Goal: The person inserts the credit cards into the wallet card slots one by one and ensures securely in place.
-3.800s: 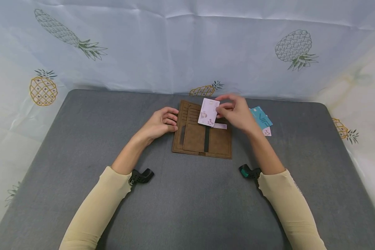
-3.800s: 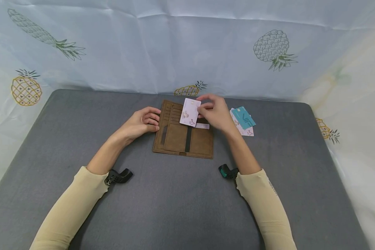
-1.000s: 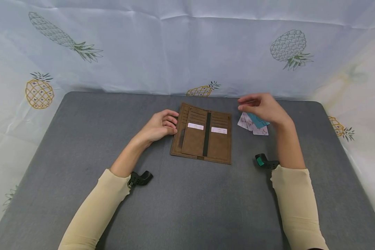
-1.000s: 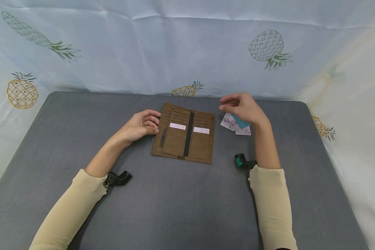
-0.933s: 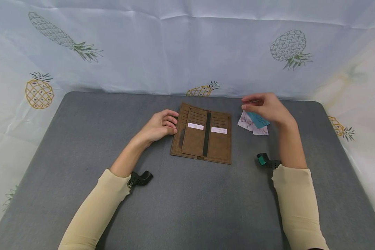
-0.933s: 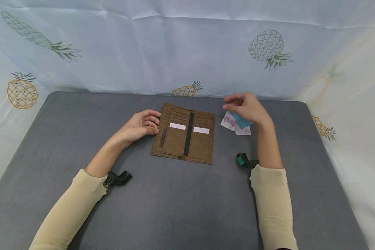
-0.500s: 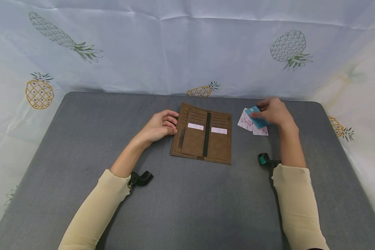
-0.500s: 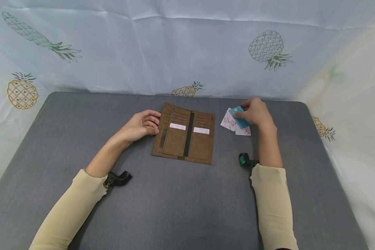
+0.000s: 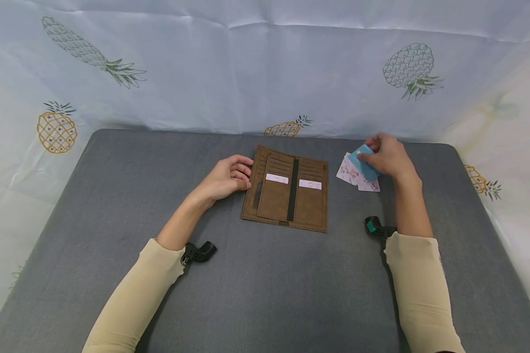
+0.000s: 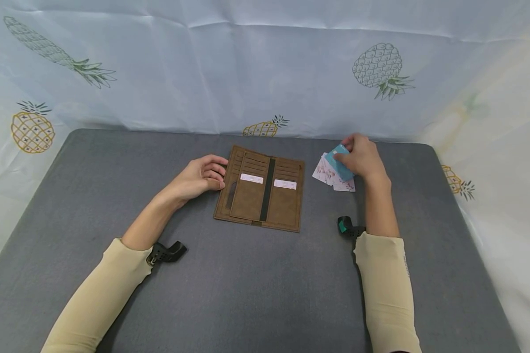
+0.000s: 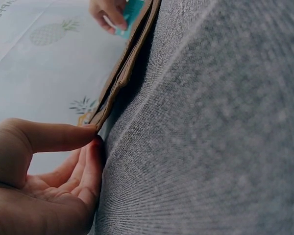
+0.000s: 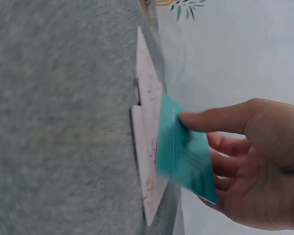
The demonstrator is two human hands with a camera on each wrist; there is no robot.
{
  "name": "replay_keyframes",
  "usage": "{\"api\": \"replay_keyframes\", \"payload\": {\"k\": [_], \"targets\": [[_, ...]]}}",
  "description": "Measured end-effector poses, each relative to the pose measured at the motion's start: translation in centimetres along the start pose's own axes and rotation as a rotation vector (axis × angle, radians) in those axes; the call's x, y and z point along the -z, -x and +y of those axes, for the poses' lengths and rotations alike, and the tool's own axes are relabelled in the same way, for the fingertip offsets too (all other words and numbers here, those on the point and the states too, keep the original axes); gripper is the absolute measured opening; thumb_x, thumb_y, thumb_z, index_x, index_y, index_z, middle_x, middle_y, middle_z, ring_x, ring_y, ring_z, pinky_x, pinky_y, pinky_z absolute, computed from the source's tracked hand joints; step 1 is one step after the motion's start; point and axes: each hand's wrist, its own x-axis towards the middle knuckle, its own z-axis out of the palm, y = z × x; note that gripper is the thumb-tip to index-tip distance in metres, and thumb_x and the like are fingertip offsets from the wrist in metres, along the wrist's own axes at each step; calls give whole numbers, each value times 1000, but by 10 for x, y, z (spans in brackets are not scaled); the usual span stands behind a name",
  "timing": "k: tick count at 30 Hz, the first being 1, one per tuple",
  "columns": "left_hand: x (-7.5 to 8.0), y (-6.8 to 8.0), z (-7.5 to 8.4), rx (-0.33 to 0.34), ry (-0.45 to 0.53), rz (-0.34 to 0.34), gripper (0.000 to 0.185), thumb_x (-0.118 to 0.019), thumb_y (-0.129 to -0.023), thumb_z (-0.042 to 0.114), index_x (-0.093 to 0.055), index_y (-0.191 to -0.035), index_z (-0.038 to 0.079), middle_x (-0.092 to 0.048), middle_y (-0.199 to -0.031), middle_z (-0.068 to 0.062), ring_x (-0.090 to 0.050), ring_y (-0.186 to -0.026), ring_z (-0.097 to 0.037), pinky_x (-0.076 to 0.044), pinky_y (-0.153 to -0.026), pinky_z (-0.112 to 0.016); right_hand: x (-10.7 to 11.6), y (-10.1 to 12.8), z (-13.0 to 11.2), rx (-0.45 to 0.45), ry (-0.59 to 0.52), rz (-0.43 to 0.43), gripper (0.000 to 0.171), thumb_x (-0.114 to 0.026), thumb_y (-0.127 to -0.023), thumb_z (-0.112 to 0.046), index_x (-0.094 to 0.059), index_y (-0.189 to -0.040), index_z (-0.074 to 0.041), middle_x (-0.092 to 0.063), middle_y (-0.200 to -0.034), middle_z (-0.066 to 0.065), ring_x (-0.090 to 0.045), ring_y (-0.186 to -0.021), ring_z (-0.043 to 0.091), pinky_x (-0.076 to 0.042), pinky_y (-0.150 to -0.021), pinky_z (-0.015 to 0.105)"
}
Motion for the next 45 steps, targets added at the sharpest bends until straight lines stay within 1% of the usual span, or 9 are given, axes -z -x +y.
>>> {"api": "replay_keyframes", "payload": {"k": [3, 6, 10, 15, 19, 26, 29, 38, 45], "targets": [[0, 0, 0, 1, -1, 1, 59, -68, -97, -8, -52, -152, 4, -62, -125, -15, -63, -101, -22, -54, -84, -24, 2, 2, -5, 19, -56, 26, 43, -60, -107, -19, -54, -141, 7, -64, -120, 26, -62, -98, 32, -49, -75, 32], [0, -1, 0, 0, 1, 1, 59, -68, -96, -8, -52, -152, 4, -62, -125, -15, -63, -101, -22, -54, -84, -24, 4, 5, -12, 53, -126, 39, 40, -56, -108, -15, -56, -143, 4, -67, -112, 20, -59, -84, 16, -46, -66, 26], [0, -1, -1, -3, 4, 0, 59, -67, -96, -8, -52, -152, 4, -62, -125, -15, -63, -101, -22, -54, -84, -24, 3, 9, -25, 131, -181, 48, 40, -56, -109, -12, -61, -146, 0, -71, -122, 27, -57, -79, 3, -44, -65, 25], [0, -1, -1, -1, 5, -1, 59, -67, -96, -9, -52, -152, 4, -61, -125, -15, -63, -101, -23, -54, -85, -25, -6, 12, -42, 188, -224, 66, 37, -61, -109, -11, -66, -145, -4, -71, -131, 31, -62, -91, 8, -46, -69, 20], [-1, -1, 0, 0, 7, -4, 59, -65, -96, -10, -52, -152, 4, -61, -125, -15, -64, -102, -24, -54, -85, -26, -15, 13, -51, 187, -286, 37, 37, -62, -109, -11, -65, -145, -5, -70, -135, 29, -66, -102, 11, -52, -76, 18], [0, -1, 0, -4, 1, 1, 59, -67, -97, -9, -52, -152, 4, -61, -125, -15, -64, -101, -23, -54, -85, -25, -32, 9, -62, 208, -354, -41, 38, -62, -108, -11, -61, -145, -3, -70, -133, 30, -64, -85, 5, -48, -66, 25], [0, -1, -1, -4, -3, 3, 59, -68, -97, -8, -52, -152, 4, -61, -125, -15, -63, -101, -22, -54, -85, -26, -38, 9, -66, 219, -357, -47, 36, -62, -108, -9, -62, -143, -3, -72, -128, 29, -68, -90, 5, -49, -71, 24], [0, -1, -1, -3, -8, 4, 59, -68, -97, -8, -53, -152, 5, -61, -126, -15, -63, -102, -23, -54, -86, -27, -52, 5, -73, 251, -326, -34, 32, -64, -107, -7, -63, -138, 0, -73, -124, 28, -75, -103, 27, -54, -78, 17], [0, -2, -2, -8, -8, 9, 59, -69, -96, -8, -53, -151, 4, -62, -125, -15, -63, -101, -21, -53, -85, -25, -51, 3, -73, 233, -274, -65, 32, -65, -106, -7, -62, -136, 3, -77, -114, 29, -79, -84, 22, -58, -76, 25]]}}
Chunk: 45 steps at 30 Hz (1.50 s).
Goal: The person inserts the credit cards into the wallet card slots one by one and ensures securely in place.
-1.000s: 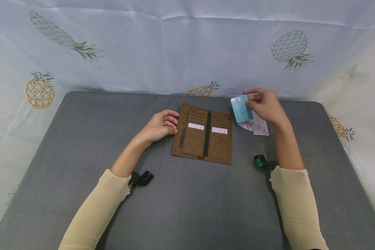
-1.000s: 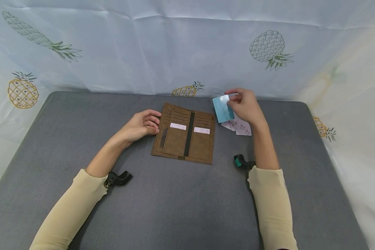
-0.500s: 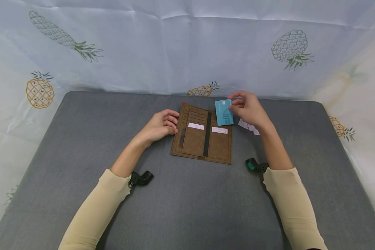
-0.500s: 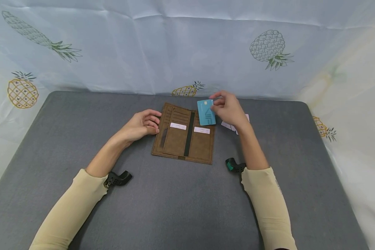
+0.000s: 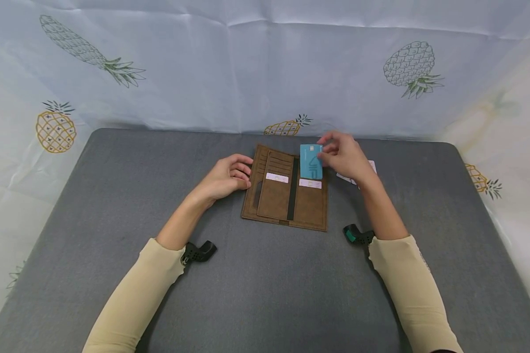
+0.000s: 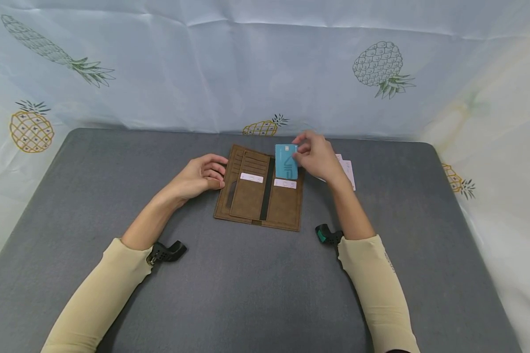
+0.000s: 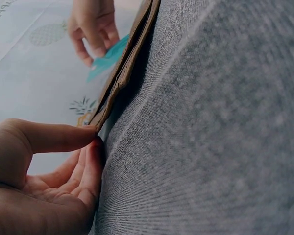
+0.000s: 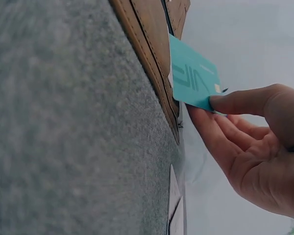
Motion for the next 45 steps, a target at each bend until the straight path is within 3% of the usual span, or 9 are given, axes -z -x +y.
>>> {"api": "replay_keyframes", "payload": {"k": [5, 9, 15, 18, 22, 26, 31, 37, 45], "targets": [[0, 1, 0, -3, 1, 4, 59, -70, -95, -8, -53, -151, 3, -62, -125, -15, -62, -101, -21, -53, -84, -24, 1, -1, 1, -44, 32, -50, 35, -62, -106, -8, -59, -138, 4, -79, -112, 30, -83, -81, 26, -66, -88, 45], [0, 1, 0, -5, -3, 2, 60, -70, -95, -8, -53, -151, 4, -62, -125, -15, -62, -101, -21, -53, -84, -24, 2, -1, 3, -68, 41, -78, 36, -62, -107, -10, -57, -139, 5, -79, -112, 29, -82, -80, 22, -65, -93, 51], [0, 1, 0, -6, -7, -1, 59, -69, -96, -8, -53, -152, 3, -62, -125, -15, -62, -101, -22, -53, -85, -25, 3, -2, 5, -71, 39, -104, 36, -63, -106, -11, -57, -138, 6, -79, -113, 29, -83, -84, 25, -64, -95, 51], [0, 1, 1, -5, -10, -1, 59, -68, -96, -8, -53, -152, 4, -61, -125, -15, -62, -101, -22, -53, -84, -25, 6, -1, 5, -76, 33, -122, 34, -65, -106, -12, -59, -135, 5, -80, -107, 26, -83, -86, 26, -64, -90, 44], [1, 0, 1, -5, -14, 0, 59, -69, -97, -8, -53, -152, 4, -61, -125, -15, -62, -101, -22, -53, -84, -24, 8, 0, 6, -84, 44, -138, 29, -69, -103, -13, -65, -127, 2, -78, -96, 16, -81, -85, 22, -55, -80, 34], [0, 0, 1, -4, -13, 0, 59, -68, -96, -9, -53, -152, 3, -61, -125, -15, -62, -101, -22, -53, -84, -24, 7, 1, 7, -71, 87, -152, 21, -73, -100, -16, -72, -116, -2, -72, -93, 4, -70, -84, 17, -49, -75, 33], [0, 0, 1, -7, -9, 3, 60, -68, -96, -9, -53, -152, 3, -62, -125, -16, -62, -101, -22, -53, -84, -23, 8, 3, 8, -32, 106, -193, 13, -73, -99, -13, -76, -108, -4, -75, -98, 7, -63, -87, 19, -49, -76, 34], [0, 0, 1, -7, -9, 4, 60, -69, -96, -9, -53, -152, 3, -62, -125, -16, -62, -102, -22, -53, -84, -23, 10, 5, 8, 9, 112, -255, 7, -74, -100, -10, -78, -101, -4, -74, -90, 9, -58, -81, 20, -47, -76, 34], [-1, 0, 1, -4, -4, 7, 60, -69, -95, -10, -53, -152, 3, -62, -125, -16, -63, -101, -22, -54, -83, -22, 10, 4, 8, 43, 157, -301, 9, -72, -101, -8, -80, -99, -6, -79, -96, 12, -66, -84, 18, -51, -79, 34]]}}
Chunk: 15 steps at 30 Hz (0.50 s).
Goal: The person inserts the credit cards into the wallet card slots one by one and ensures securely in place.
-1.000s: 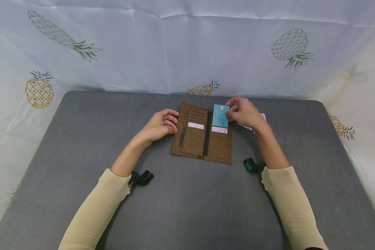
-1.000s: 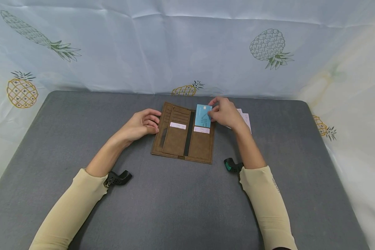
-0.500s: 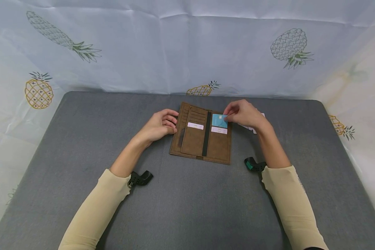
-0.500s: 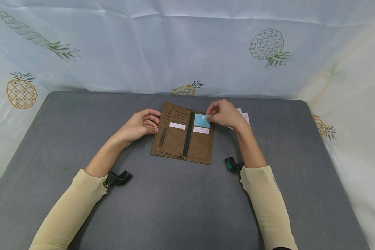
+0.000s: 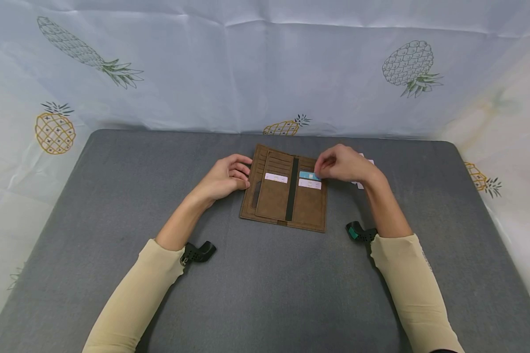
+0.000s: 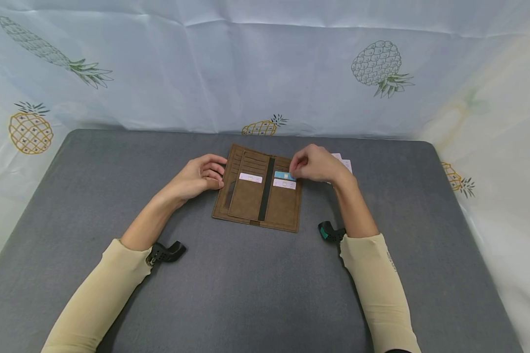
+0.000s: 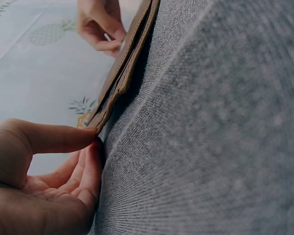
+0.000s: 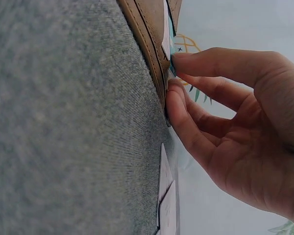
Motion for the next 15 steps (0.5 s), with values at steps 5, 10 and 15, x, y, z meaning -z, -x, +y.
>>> {"api": "replay_keyframes", "payload": {"k": [5, 10, 15], "targets": [[-1, 0, 0, 2, 0, 2, 60, -68, -95, -10, -53, -152, 2, -62, -124, -16, -63, -101, -22, -54, -83, -21, 0, 1, -2, 29, 25, -5, 9, -72, -100, -8, -81, -99, -6, -79, -101, 13, -68, -86, 16, -52, -78, 32], [-1, -1, -1, 0, 0, 2, 60, -68, -96, -10, -52, -152, 2, -62, -124, -16, -63, -101, -21, -54, -83, -22, 0, 2, -4, 40, 35, -2, 9, -73, -100, -7, -81, -99, -5, -77, -107, 15, -68, -87, 17, -52, -78, 34], [0, 0, -1, 0, -1, 1, 60, -68, -96, -10, -52, -153, 2, -62, -124, -16, -63, -101, -21, -53, -84, -23, 1, 1, -1, 51, 42, 4, 12, -71, -103, -9, -82, -103, -4, -79, -112, 16, -71, -93, 19, -54, -80, 33]]}}
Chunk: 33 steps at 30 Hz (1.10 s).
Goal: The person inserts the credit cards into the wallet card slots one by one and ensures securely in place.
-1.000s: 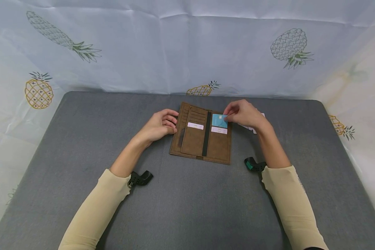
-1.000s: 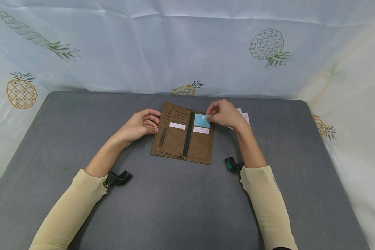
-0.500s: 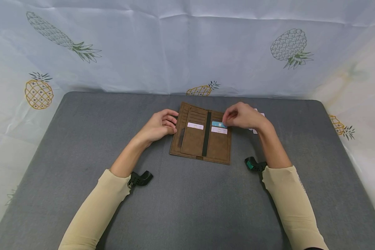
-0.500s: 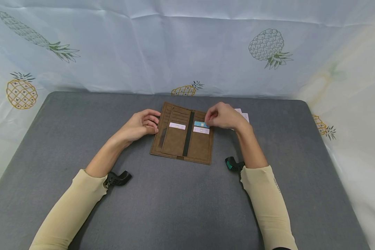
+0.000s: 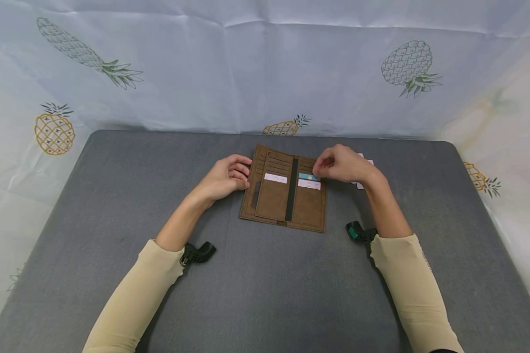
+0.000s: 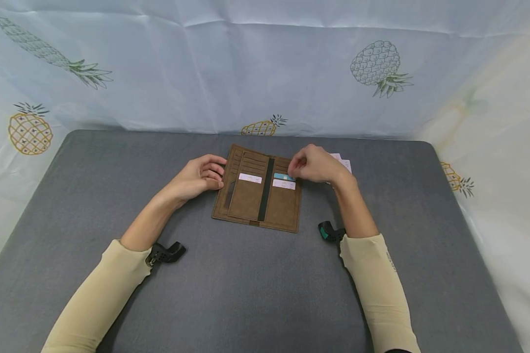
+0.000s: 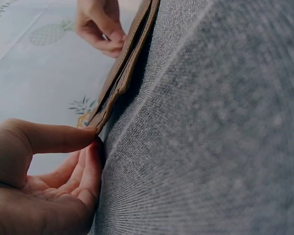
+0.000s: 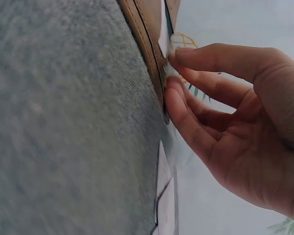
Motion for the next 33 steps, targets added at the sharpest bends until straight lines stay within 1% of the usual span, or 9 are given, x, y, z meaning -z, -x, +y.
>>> {"api": "replay_keyframes", "payload": {"k": [3, 7, 10, 14, 19, 25, 29, 31, 33], "targets": [[0, 1, 1, 3, -2, -1, 60, -67, -96, -10, -52, -153, 3, -62, -124, -16, -63, -101, -21, -53, -83, -23, 6, 3, 5, -1, -32, 15, 16, -68, -106, -10, -81, -111, -3, -80, -115, 18, -72, -95, 23, -53, -77, 30], [0, 2, 2, 4, -8, -4, 60, -68, -96, -9, -52, -153, 3, -62, -125, -16, -63, -101, -22, -53, -84, -23, 20, 12, 14, -39, -70, 75, 22, -66, -107, -11, -78, -122, 0, -79, -120, 21, -73, -99, 25, -52, -74, 25], [0, 2, 2, 4, -7, -5, 60, -68, -96, -9, -52, -153, 3, -62, -125, -16, -63, -102, -22, -54, -84, -23, 30, 19, 24, -107, -66, 126, 27, -66, -108, -14, -75, -127, 2, -77, -125, 24, -73, -101, 17, -53, -77, 21], [0, 2, 2, 5, -11, -6, 60, -68, -96, -8, -53, -153, 4, -62, -126, -16, -63, -102, -23, -54, -85, -24, 40, 25, 38, -197, -55, 171, 33, -67, -107, -19, -72, -131, 4, -74, -131, 27, -66, -94, 0, -52, -78, 17], [0, 1, 2, 5, -14, -7, 60, -69, -97, -7, -52, -153, 4, -62, -126, -16, -63, -103, -23, -53, -86, -25, 45, 29, 53, -239, -36, 212, 36, -69, -105, -18, -70, -132, 5, -72, -130, 29, -61, -88, -5, -51, -74, 16], [0, 1, 2, 5, -10, -5, 60, -69, -96, -8, -53, -153, 4, -62, -126, -16, -63, -102, -23, -54, -85, -24, 47, 31, 61, -257, -37, 226, 39, -71, -104, -16, -69, -135, 7, -72, -130, 30, -59, -82, -12, -50, -72, 13], [0, 1, 2, 5, -3, -7, 59, -68, -96, -8, -52, -153, 3, -62, -125, -16, -63, -102, -23, -54, -85, -23, 49, 32, 66, -272, -40, 222, 42, -72, -103, -17, -67, -137, 9, -71, -130, 32, -58, -79, -14, -50, -70, 13], [0, 1, 2, 7, -1, -8, 59, -67, -96, -9, -52, -153, 3, -62, -125, -16, -63, -102, -23, -54, -85, -23, 50, 33, 68, -284, -34, 220, 44, -73, -103, -18, -67, -137, 9, -71, -130, 32, -58, -79, -12, -50, -70, 12], [0, 1, 2, 9, 0, -8, 59, -67, -97, -9, -52, -153, 4, -61, -125, -15, -63, -102, -23, -54, -85, -23, 51, 34, 69, -301, -19, 221, 45, -75, -102, -20, -68, -137, 9, -71, -130, 32, -61, -83, -6, -51, -71, 15]]}}
